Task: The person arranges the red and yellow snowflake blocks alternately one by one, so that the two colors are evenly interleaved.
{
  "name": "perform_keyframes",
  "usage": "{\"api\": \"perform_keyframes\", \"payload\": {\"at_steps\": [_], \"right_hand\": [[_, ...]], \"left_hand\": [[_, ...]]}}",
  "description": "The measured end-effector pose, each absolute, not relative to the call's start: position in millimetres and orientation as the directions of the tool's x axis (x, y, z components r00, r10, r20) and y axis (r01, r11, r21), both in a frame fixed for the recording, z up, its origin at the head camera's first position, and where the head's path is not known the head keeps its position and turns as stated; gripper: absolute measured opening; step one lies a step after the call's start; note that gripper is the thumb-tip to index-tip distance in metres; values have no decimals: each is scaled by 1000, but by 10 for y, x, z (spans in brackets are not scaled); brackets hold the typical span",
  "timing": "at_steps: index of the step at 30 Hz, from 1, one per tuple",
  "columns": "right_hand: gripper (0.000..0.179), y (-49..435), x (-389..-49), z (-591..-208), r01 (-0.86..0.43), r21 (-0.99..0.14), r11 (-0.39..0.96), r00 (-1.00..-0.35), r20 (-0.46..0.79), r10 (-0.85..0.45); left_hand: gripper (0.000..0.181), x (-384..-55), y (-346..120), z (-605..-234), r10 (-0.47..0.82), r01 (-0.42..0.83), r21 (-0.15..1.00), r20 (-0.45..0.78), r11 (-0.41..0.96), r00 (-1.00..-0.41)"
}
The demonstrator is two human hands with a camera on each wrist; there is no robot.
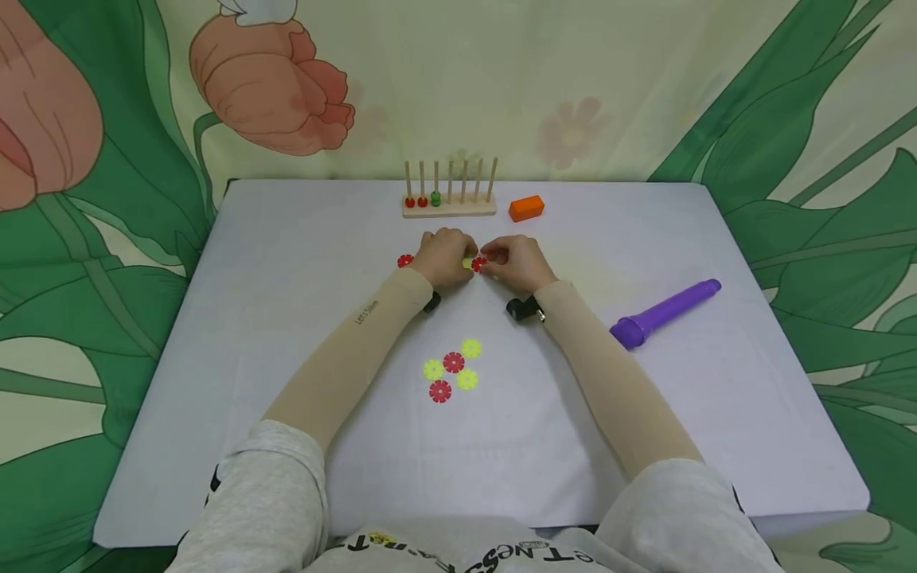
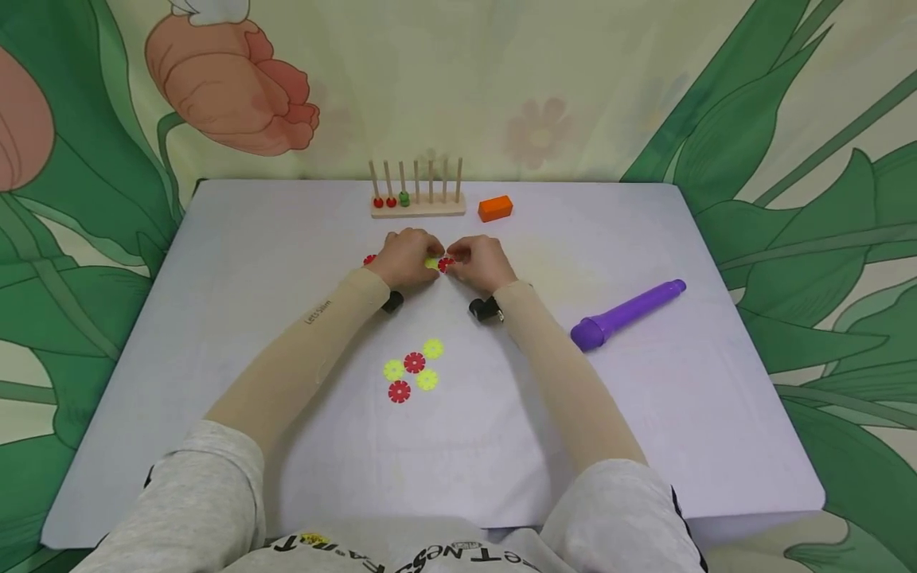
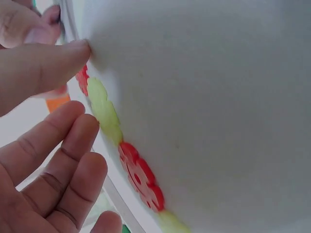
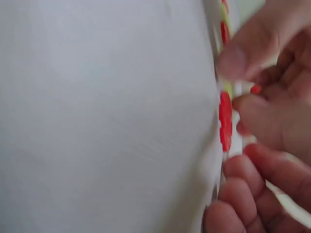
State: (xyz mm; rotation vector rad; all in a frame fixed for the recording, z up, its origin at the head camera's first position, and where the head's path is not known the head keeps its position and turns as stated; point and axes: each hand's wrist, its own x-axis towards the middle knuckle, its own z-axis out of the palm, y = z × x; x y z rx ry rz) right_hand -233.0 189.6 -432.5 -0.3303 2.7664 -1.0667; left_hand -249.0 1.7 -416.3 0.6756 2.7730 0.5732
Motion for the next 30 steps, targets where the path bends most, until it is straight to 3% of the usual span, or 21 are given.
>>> {"api": "perform_keyframes", "payload": {"at_steps": [7,13,19,30], "right_hand": [[23,1921,-2014,-4361,-78,-714,696,-976,-86,-197],[21,1855,-1579,-4343,-230,-732,642,-909,-74,-410],[34,1786,-1205,-4328,-384,-682,623,-827,-45,-560],[24,1742,-1154,-4287,-462,-632,622,-794,-17,-607]], "left_hand": [[39,-2496,102,-4212,503,416,419,-119,807,-856],[29,-2514,145,-4203,515,426,446,-93,787,-852],[23,-2558,170,-4233,515,427,455,-83,781,-853],[24,-2524,169,-4202,509,420,442,-98,792,-855]]}}
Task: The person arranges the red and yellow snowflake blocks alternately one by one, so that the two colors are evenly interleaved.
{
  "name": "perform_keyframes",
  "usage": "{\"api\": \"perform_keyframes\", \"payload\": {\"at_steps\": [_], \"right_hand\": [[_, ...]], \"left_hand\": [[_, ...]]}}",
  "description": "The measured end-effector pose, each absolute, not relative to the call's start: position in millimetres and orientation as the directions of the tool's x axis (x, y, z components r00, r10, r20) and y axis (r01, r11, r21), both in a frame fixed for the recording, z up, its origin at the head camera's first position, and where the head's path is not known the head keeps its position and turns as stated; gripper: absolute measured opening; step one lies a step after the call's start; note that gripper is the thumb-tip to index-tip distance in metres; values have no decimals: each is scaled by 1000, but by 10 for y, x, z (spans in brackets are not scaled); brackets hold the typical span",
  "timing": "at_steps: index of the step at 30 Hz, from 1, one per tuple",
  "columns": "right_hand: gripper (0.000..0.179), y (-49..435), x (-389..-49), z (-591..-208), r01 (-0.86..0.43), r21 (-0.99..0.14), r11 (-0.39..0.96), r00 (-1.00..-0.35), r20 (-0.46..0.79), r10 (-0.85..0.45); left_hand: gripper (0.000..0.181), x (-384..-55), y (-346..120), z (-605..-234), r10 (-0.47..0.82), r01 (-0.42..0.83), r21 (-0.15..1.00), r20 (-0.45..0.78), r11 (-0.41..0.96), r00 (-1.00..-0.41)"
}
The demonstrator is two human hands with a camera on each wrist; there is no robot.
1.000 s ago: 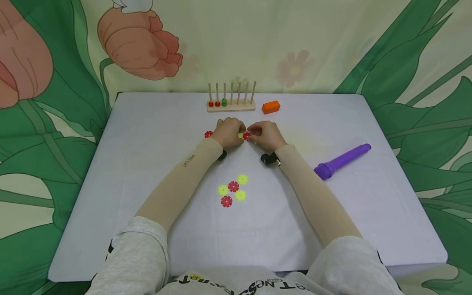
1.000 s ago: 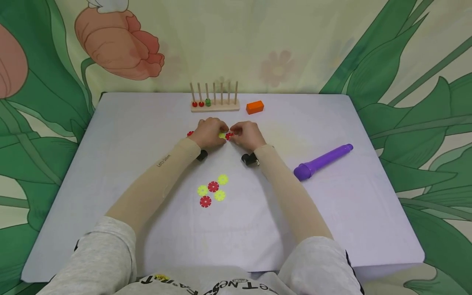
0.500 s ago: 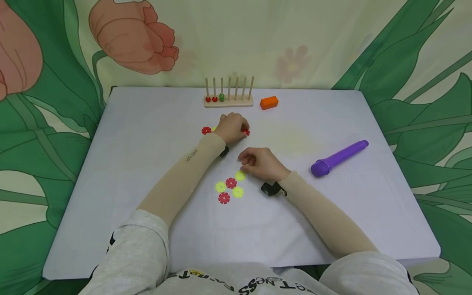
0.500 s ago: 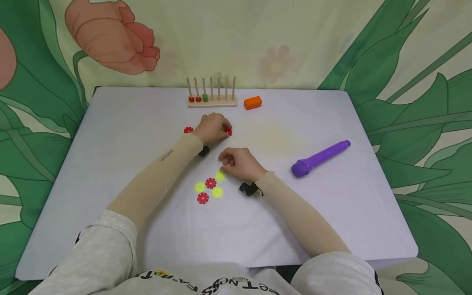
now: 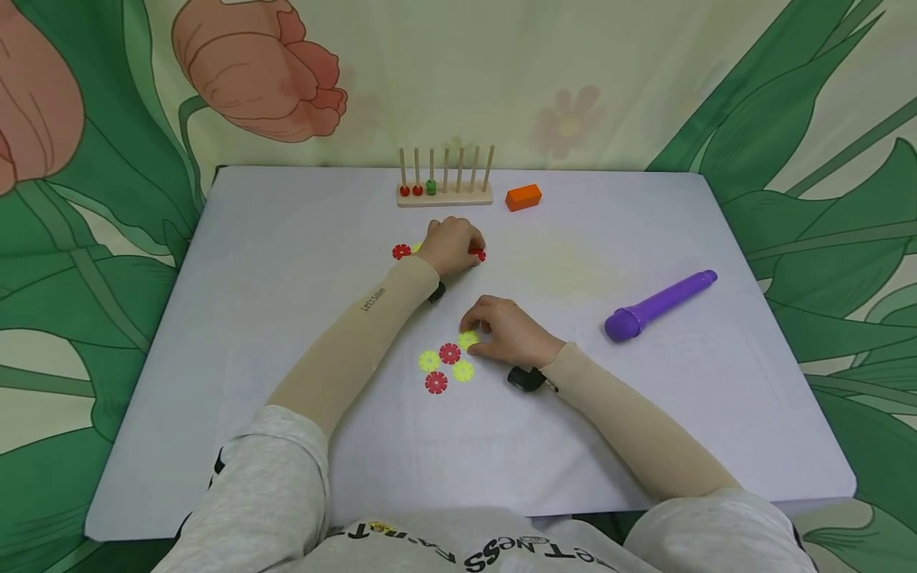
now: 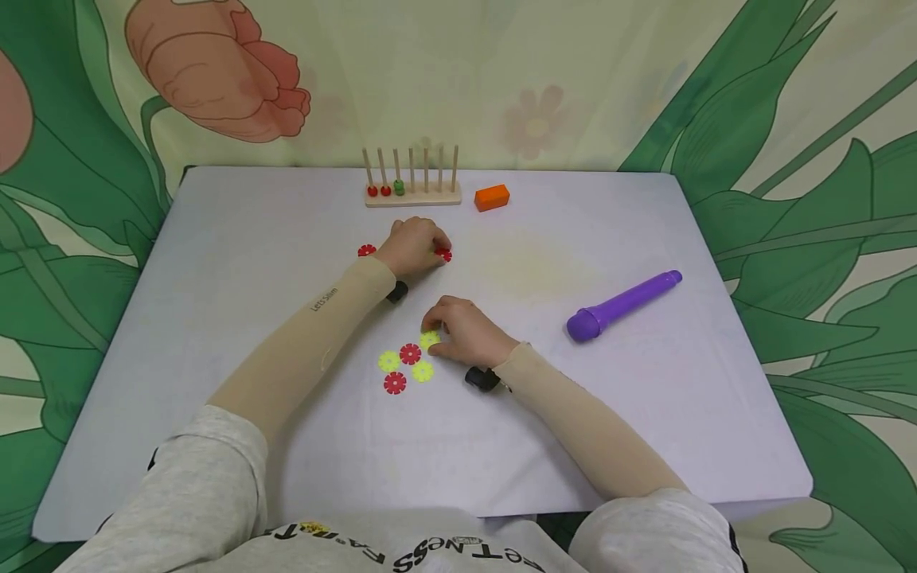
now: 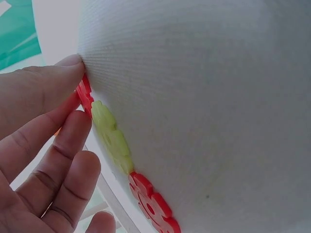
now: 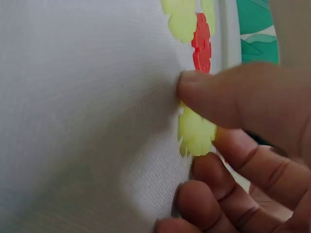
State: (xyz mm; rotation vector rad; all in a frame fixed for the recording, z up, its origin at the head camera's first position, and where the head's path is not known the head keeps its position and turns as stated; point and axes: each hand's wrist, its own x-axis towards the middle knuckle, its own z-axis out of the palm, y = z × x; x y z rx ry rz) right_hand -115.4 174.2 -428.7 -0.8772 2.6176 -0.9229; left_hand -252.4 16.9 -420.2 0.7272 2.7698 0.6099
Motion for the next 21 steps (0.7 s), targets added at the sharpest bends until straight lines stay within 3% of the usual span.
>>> {"api": "perform_keyframes", "payload": {"at_steps": [13,21], "right_hand": [[22,1723,-1169,-4301,-482,-646,592,-778,4,-629],[24,1864,-1387,-4357,-366,-680,635,-865,-2,-501]], "left_hand": [[24,-2524,174,-4192,506,418,439,-100,795,-857],[24,-2483,183,-4138,510,424,435,-98,794,-855]]}}
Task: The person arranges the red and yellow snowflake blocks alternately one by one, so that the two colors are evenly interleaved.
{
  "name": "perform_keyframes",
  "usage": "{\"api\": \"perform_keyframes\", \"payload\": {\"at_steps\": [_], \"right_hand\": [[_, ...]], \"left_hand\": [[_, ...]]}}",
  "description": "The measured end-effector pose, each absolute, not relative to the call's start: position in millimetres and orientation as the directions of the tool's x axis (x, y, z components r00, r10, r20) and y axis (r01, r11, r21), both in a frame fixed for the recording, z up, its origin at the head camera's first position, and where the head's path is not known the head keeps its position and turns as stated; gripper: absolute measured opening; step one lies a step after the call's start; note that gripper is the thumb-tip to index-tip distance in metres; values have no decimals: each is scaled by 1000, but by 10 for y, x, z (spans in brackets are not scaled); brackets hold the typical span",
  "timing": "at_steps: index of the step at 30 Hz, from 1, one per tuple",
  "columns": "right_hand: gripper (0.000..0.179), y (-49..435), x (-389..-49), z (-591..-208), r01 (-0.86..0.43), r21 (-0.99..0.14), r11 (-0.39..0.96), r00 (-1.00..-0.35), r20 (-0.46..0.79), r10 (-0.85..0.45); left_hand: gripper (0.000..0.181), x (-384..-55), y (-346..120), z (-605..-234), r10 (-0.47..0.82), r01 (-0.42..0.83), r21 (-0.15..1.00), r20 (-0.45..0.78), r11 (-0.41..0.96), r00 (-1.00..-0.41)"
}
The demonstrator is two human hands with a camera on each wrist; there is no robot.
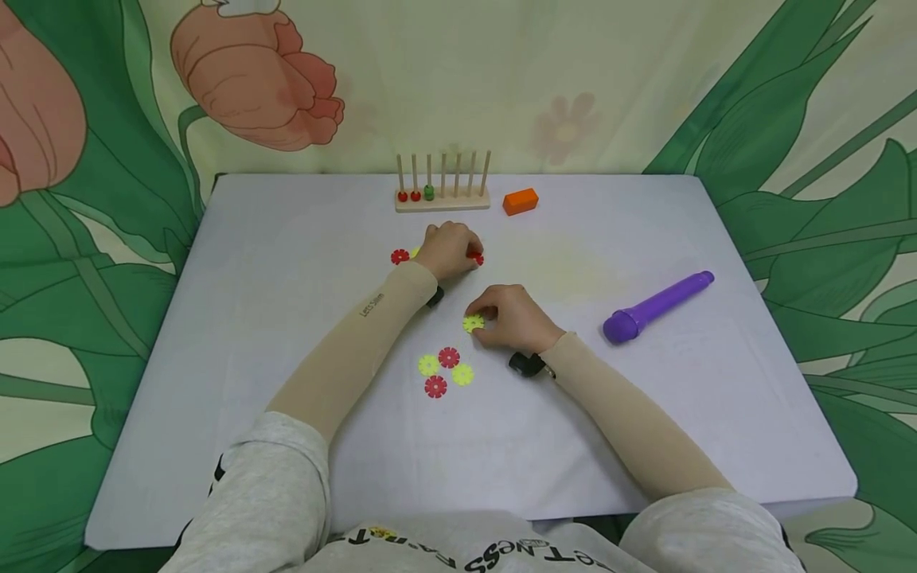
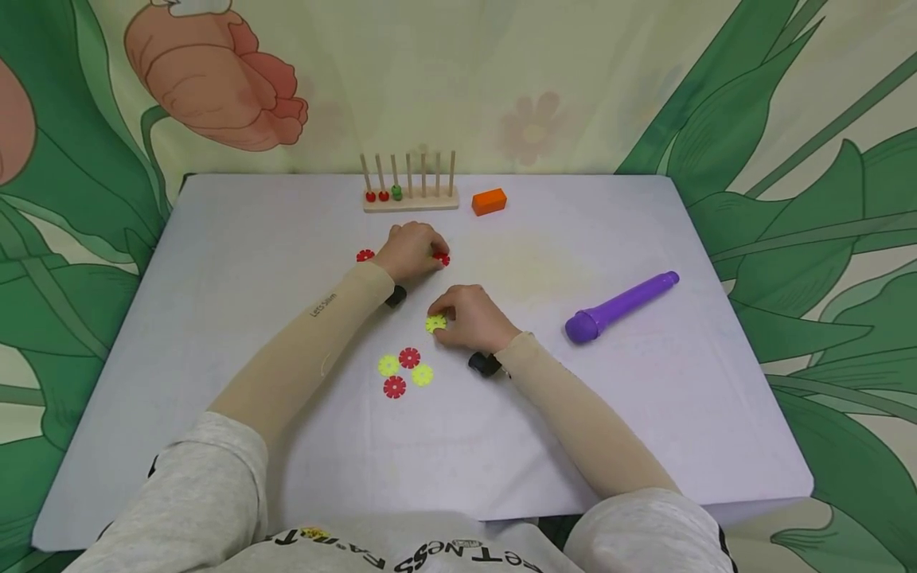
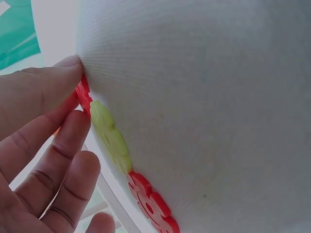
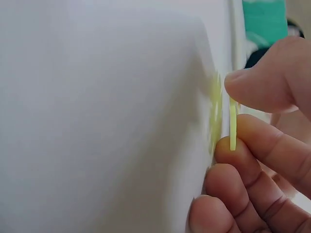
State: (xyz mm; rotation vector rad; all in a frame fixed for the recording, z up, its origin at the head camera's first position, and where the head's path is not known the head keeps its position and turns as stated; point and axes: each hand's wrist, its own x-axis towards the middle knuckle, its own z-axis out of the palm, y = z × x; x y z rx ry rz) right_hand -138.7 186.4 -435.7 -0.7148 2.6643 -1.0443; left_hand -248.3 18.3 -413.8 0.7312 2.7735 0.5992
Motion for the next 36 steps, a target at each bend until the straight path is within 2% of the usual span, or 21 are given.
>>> {"api": "perform_keyframes", "payload": {"at_steps": [8,16,29,36], "right_hand": [[25,1981,-1698,-4319,-245,-663,707,-935,-31,-353],[27,2024,-1966,-4326,-172,-656,735,-973,-5,-232],[29,1990,-2172,-4269,-106,-614,782,-988,-22,-151],[30,2007,-2242,-4271,-114,-610,785,-987,-24,-162]], "left_hand": [[23,-2480,186,-4135,507,424,427,-98,799,-857],[24,-2477,189,-4138,510,424,430,-102,797,-854],[25,-2506,191,-4194,512,423,442,-98,791,-853],[25,-2518,197,-4197,514,424,441,-103,791,-851]]}}
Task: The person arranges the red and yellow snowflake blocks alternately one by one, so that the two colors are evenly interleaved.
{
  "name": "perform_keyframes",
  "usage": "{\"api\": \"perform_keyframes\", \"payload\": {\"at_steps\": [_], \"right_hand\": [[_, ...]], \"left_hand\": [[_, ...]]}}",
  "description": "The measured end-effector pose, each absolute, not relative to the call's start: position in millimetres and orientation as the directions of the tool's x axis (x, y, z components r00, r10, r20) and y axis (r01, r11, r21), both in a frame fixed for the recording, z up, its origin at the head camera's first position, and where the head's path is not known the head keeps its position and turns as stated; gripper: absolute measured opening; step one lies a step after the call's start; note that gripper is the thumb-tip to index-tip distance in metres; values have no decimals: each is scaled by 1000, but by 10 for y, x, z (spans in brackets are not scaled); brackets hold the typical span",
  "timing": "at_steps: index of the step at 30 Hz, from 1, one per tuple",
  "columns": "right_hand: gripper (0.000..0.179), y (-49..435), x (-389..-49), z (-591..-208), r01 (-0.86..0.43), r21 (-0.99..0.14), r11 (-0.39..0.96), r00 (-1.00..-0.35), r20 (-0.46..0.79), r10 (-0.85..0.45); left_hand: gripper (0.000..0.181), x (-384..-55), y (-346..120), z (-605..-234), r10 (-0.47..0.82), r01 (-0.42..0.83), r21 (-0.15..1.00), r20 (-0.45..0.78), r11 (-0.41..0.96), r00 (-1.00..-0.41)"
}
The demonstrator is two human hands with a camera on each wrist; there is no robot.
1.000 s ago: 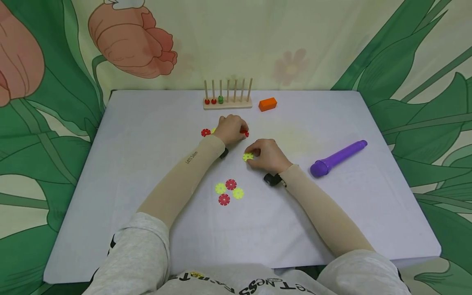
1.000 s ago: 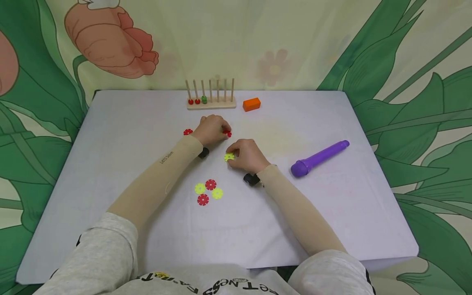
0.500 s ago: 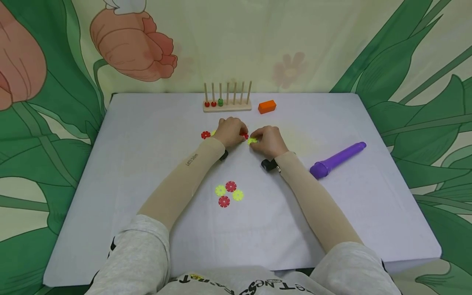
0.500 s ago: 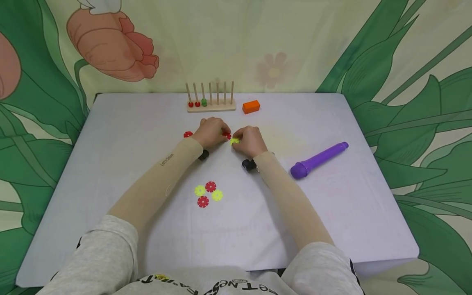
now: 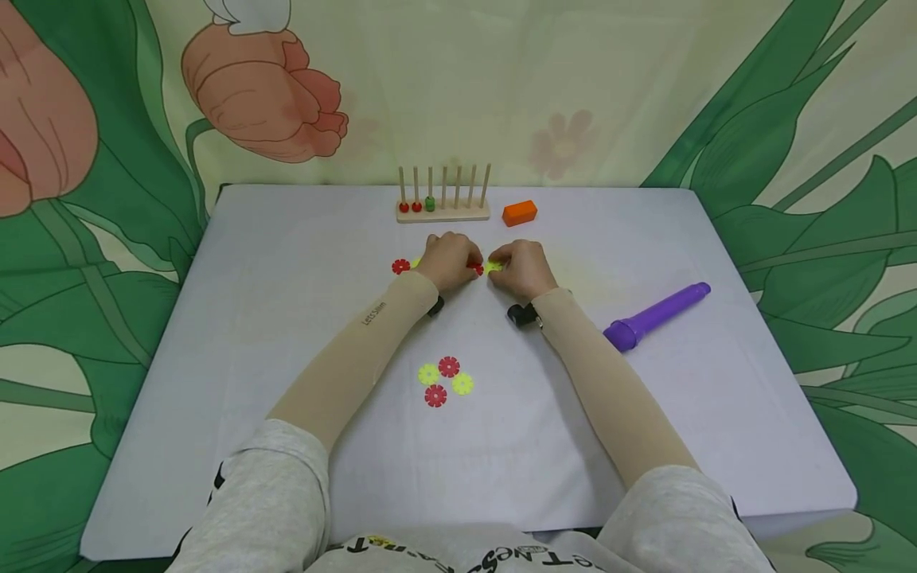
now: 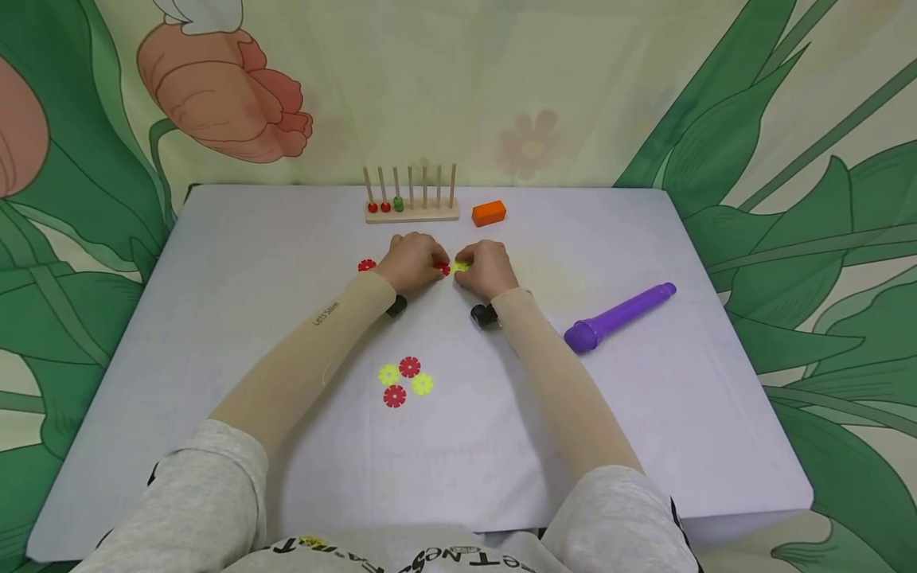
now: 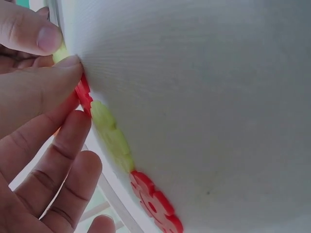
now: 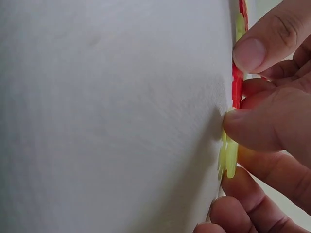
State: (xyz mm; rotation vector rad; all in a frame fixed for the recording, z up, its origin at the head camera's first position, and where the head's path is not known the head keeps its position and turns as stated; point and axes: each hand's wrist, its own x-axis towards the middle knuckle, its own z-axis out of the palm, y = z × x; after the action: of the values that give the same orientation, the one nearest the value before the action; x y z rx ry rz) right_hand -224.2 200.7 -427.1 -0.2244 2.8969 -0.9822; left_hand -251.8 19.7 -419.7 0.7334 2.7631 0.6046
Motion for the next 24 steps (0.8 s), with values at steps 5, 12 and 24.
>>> {"api": "perform_keyframes", "payload": {"at_steps": [5,12,24], "right_hand": [[30,2007,-2256,-4265,-108,-615,781,-986,-34,-164],[33,2004,-2223,-4257,-100,-612,784,-987,-39,-156],[30,1945,-1643,-4295,-84,-746,661,-982,-52,-183]], "left_hand": [[23,-2492,210,-4148,519,434,425,-104,794,-848],[21,-2494,278,-4120,505,448,344,-95,825,-858],[46,-2492,380,-4030,578,495,379,-144,782,-803]]}}
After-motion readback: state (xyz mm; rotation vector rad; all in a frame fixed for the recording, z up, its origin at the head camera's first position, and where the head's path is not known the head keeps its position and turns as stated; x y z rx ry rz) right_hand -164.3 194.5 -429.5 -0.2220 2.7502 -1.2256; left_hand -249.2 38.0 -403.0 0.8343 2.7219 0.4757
